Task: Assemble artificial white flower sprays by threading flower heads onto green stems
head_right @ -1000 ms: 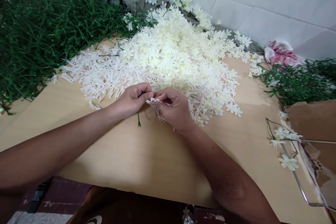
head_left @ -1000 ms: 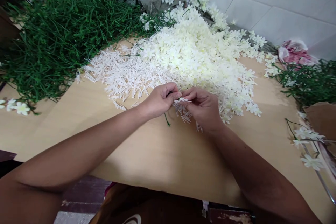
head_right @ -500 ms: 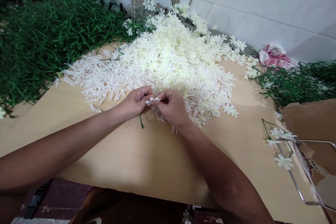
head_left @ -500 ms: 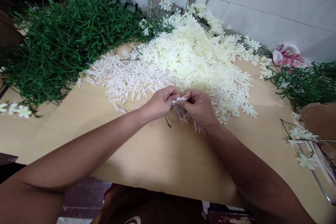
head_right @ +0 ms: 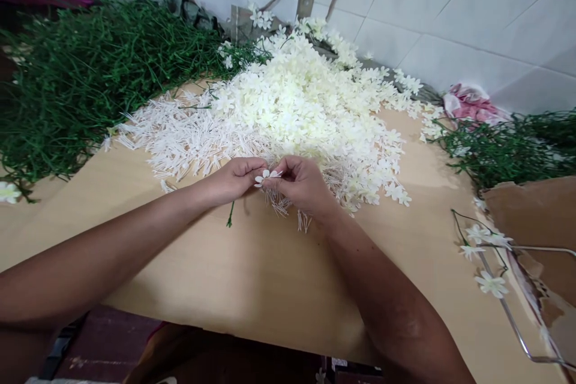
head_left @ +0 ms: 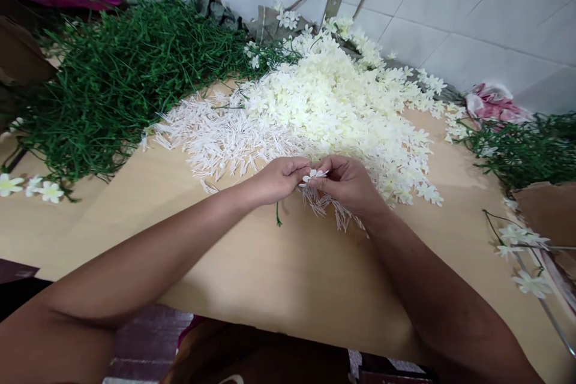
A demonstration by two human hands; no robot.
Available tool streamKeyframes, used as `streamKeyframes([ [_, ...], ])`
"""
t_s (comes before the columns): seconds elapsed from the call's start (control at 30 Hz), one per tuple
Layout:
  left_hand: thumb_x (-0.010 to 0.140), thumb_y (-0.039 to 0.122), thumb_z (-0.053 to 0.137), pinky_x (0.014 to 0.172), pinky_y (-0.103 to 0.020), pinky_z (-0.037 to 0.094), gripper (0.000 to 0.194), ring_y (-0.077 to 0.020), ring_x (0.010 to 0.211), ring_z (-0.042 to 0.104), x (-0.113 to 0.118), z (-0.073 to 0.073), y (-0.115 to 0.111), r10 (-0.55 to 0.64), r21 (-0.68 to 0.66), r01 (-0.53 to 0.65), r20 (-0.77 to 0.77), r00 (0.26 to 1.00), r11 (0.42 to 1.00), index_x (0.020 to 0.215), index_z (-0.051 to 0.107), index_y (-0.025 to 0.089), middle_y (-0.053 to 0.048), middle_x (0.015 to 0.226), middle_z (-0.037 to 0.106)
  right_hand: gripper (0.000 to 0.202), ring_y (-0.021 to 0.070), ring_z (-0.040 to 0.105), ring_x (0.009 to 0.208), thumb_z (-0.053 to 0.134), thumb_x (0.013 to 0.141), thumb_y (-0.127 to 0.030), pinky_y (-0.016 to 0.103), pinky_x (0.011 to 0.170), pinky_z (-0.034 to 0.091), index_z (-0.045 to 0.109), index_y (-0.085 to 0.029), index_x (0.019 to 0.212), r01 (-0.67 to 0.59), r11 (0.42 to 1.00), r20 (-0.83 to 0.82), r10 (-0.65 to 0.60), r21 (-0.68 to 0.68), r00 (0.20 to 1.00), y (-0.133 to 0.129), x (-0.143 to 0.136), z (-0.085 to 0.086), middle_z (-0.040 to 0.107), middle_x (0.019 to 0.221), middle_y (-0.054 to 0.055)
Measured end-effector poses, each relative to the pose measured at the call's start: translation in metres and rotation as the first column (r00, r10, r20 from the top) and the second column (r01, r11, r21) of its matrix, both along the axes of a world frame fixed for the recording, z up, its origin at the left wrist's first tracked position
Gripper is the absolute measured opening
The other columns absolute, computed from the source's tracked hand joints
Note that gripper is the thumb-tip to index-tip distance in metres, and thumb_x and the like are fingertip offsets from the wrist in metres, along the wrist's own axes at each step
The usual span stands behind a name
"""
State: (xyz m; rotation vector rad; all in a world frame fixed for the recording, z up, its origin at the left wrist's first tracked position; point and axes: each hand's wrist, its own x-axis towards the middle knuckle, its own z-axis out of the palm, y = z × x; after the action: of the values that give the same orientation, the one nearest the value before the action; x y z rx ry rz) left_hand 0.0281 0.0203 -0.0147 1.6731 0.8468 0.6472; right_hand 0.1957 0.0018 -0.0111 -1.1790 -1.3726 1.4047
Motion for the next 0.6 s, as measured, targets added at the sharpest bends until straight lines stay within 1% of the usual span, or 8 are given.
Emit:
streamKeyframes([
  [0.1,0.080,0.016,0.042,0.059,-0.023,0.028,0.024,-0.0074,0.057,0.030,0.006,-0.003,-0.001,-0.017,-0.025,0.018,0.054,0.998,1.000,0.056,0.037,0.017,0.006,0.057,0.031,0.040,0.0092,0.053,0.054,0.087,0.046,-0.037,0.025,0.052,0.041,0.053,-0.017,0.055,0.030,1.000,0.049,-0.031,0.004,0.998,-0.001,-0.003,0.000,0.060,0.057,-0.003],
  [0.2,0.084,0.021,0.040,0.060,-0.024,0.032,0.024,-0.0079,0.058,0.034,0.006,-0.002,0.001,-0.011,-0.084,0.017,0.069,0.998,0.996,0.060,0.037,0.018,0.005,0.059,0.034,0.041,0.0086,0.052,0.051,0.087,0.046,-0.040,0.024,0.050,0.041,0.054,-0.017,0.056,0.096,0.995,0.067,-0.096,0.005,0.993,-0.002,-0.006,0.001,0.059,0.055,-0.003],
  [0.23,0.085,0.024,0.039,0.061,-0.024,0.033,0.024,-0.0086,0.059,0.037,0.004,0.000,0.002,-0.005,-0.062,0.007,0.029,1.000,0.998,0.062,0.038,0.019,0.004,0.061,0.036,0.042,0.0083,0.052,0.050,0.087,0.045,-0.040,0.024,0.049,0.041,0.054,-0.017,0.057,0.118,0.993,0.060,-0.117,-0.001,0.991,-0.002,-0.007,0.002,0.058,0.054,-0.004],
  [0.3,0.088,0.027,0.038,0.067,-0.028,0.037,0.024,-0.0114,0.066,0.043,-0.004,0.006,0.004,0.052,0.125,-0.039,-0.102,0.993,0.991,0.066,0.044,0.018,0.001,0.067,0.044,0.043,0.0082,0.053,0.050,0.088,0.043,-0.038,0.023,0.049,0.043,0.054,-0.018,0.058,0.142,0.990,0.024,-0.141,-0.025,0.990,-0.002,-0.005,0.004,0.058,0.053,-0.005],
  [0.37,0.090,0.033,0.038,0.077,-0.033,0.040,0.027,-0.0162,0.080,0.050,-0.016,0.015,0.003,0.157,0.414,-0.072,-0.176,0.972,0.907,0.079,0.055,0.016,-0.005,0.080,0.056,0.043,0.0082,0.056,0.051,0.089,0.043,-0.037,0.023,0.051,0.047,0.055,-0.018,0.059,0.168,0.984,-0.051,-0.171,-0.052,0.984,-0.002,0.000,0.008,0.061,0.054,-0.005],
  [0.43,0.091,0.039,0.039,0.088,-0.036,0.040,0.033,-0.0201,0.098,0.053,-0.026,0.024,0.000,0.180,0.617,-0.063,-0.128,0.975,0.784,0.098,0.060,0.015,-0.011,0.101,0.062,0.041,0.0082,0.058,0.052,0.089,0.044,-0.037,0.023,0.054,0.050,0.055,-0.019,0.060,0.195,0.976,-0.134,-0.206,-0.092,0.969,-0.002,0.007,0.014,0.062,0.056,-0.005],
  [0.53,0.091,0.037,0.044,0.090,-0.035,0.038,0.028,-0.0195,0.102,0.056,-0.034,0.030,-0.006,0.075,0.744,0.062,-0.149,0.986,0.666,0.103,0.063,0.020,-0.009,0.108,0.066,0.039,0.0085,0.059,0.053,0.090,0.044,-0.033,0.022,0.052,0.051,0.056,-0.019,0.059,0.181,0.964,-0.195,-0.219,-0.194,0.956,-0.004,0.017,0.024,0.061,0.056,-0.005],
  [0.6,0.090,0.028,0.046,0.087,-0.034,0.038,0.021,-0.0180,0.093,0.059,-0.033,0.030,-0.007,0.073,0.758,0.095,-0.186,0.980,0.645,0.092,0.066,0.021,-0.006,0.097,0.069,0.038,0.0092,0.059,0.055,0.089,0.045,-0.032,0.021,0.049,0.049,0.057,-0.019,0.059,0.144,0.957,-0.201,-0.197,-0.252,0.960,-0.008,0.022,0.029,0.058,0.054,-0.005],
])
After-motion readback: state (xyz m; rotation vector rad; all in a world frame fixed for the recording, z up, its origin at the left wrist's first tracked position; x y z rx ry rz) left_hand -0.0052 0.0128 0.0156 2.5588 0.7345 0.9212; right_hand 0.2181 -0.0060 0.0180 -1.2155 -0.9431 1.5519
